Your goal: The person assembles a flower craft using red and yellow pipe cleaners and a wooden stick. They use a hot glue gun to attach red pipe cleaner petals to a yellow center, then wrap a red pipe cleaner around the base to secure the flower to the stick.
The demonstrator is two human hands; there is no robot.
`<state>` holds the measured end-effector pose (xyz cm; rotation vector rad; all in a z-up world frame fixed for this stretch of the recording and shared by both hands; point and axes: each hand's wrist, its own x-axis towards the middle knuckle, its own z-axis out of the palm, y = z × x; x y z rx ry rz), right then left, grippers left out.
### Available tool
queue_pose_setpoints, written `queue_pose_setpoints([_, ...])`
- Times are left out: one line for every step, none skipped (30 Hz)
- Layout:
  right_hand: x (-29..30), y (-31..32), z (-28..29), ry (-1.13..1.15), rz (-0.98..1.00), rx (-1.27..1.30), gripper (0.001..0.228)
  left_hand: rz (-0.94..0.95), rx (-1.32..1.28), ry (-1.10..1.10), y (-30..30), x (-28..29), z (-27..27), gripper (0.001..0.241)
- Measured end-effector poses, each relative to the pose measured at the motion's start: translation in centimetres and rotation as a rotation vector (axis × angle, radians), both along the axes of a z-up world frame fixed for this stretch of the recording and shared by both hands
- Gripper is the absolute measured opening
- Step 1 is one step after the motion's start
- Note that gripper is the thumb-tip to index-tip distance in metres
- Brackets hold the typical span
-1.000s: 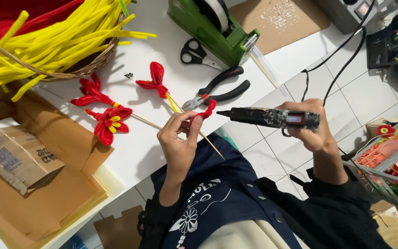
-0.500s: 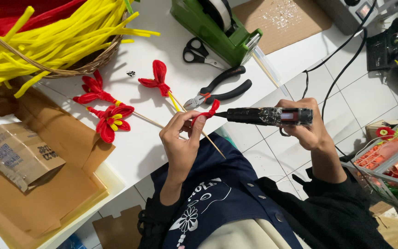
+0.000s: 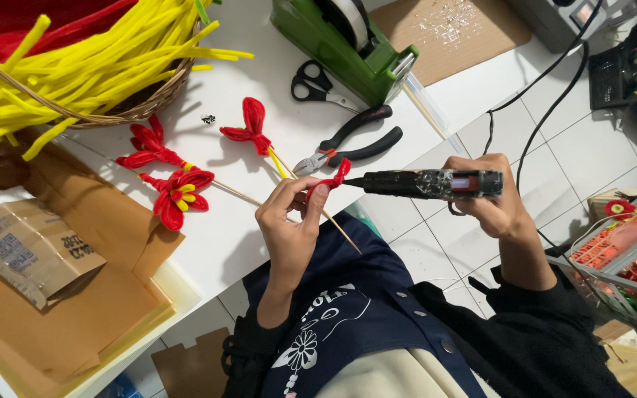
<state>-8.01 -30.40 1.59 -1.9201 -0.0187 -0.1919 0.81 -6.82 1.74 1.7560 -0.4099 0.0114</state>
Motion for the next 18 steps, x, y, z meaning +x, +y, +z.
queue_pose_setpoints([0.0,-0.1,-0.2,0.0,-0.001,0.0,0.019,-0.001,0.0,0.0,0.0,0.0,0.0,0.008])
queue_pose_setpoints([-0.1,-0.2,-0.4,-0.008,0.004,-0.016,0.021,0.0,-0.003,0.002,0.0,0.0,0.0,0.008])
queue_pose_setpoints([-0.2,-0.3,-0.7,-0.017,0.009,-0.032,0.022,0.0,-0.006,0.003,0.0,0.0,0.0,0.009])
queue_pose_setpoints([-0.2,-0.3,-0.5,-0.017,0.01,-0.032,0.022,0.0,-0.006,0.003,0.0,0.0,-0.1,0.009])
queue_pose_setpoints([-0.1,-0.3,-0.4,-0.022,0.005,-0.04,0.02,-0.001,-0.008,0.007,0.0,0.0,-0.1,0.008])
queue_pose_setpoints([-0.1,-0.3,-0.2,-0.027,0.0,-0.047,0.018,-0.002,-0.01,0.011,0.0,0.0,-0.1,0.008])
queue_pose_setpoints([0.0,-0.4,-0.2,-0.028,0.001,-0.046,0.018,-0.002,-0.009,0.01,0.1,0.0,-0.2,0.008])
queue_pose_setpoints([0.1,-0.4,-0.2,-0.02,-0.013,-0.036,0.018,-0.006,-0.014,0.021,0.1,0.0,-0.2,0.008])
queue_pose_setpoints([0.2,-0.5,-0.2,-0.012,-0.027,-0.025,0.017,-0.01,-0.019,0.031,0.1,0.0,-0.3,0.008])
queue_pose_setpoints([0.2,-0.5,-0.2,-0.013,-0.027,-0.025,0.017,-0.01,-0.019,0.031,0.1,0.0,-0.3,0.008])
queue_pose_setpoints([0.2,-0.4,-0.2,-0.019,-0.023,-0.018,0.017,-0.011,-0.02,0.032,0.1,0.0,-0.3,0.008])
queue_pose_setpoints([0.1,-0.3,-0.3,-0.023,-0.021,-0.012,0.017,-0.013,-0.021,0.034,0.1,0.0,-0.3,0.008])
queue_pose_setpoints([0.0,-0.1,0.0,-0.023,-0.022,-0.012,0.017,-0.014,-0.021,0.034,0.1,0.0,-0.3,0.008])
queue_pose_setpoints([0.0,0.1,0.2,-0.025,-0.028,-0.022,0.018,-0.021,-0.029,0.045,0.1,0.0,-0.3,0.009])
queue_pose_setpoints([0.0,0.3,0.5,-0.027,-0.035,-0.031,0.019,-0.027,-0.038,0.055,0.1,0.0,-0.2,0.009])
queue_pose_setpoints([0.1,0.3,1.0,-0.026,-0.035,-0.031,0.019,-0.028,-0.037,0.056,0.1,-0.1,-0.3,0.009])
queue_pose_setpoints([0.2,0.4,1.4,-0.045,-0.047,-0.08,0.019,-0.032,-0.04,0.068,0.1,-0.1,-0.3,0.01])
queue_pose_setpoints([0.3,0.5,1.9,-0.067,-0.059,-0.13,0.019,-0.036,-0.044,0.076,0.1,0.0,-0.3,0.01])
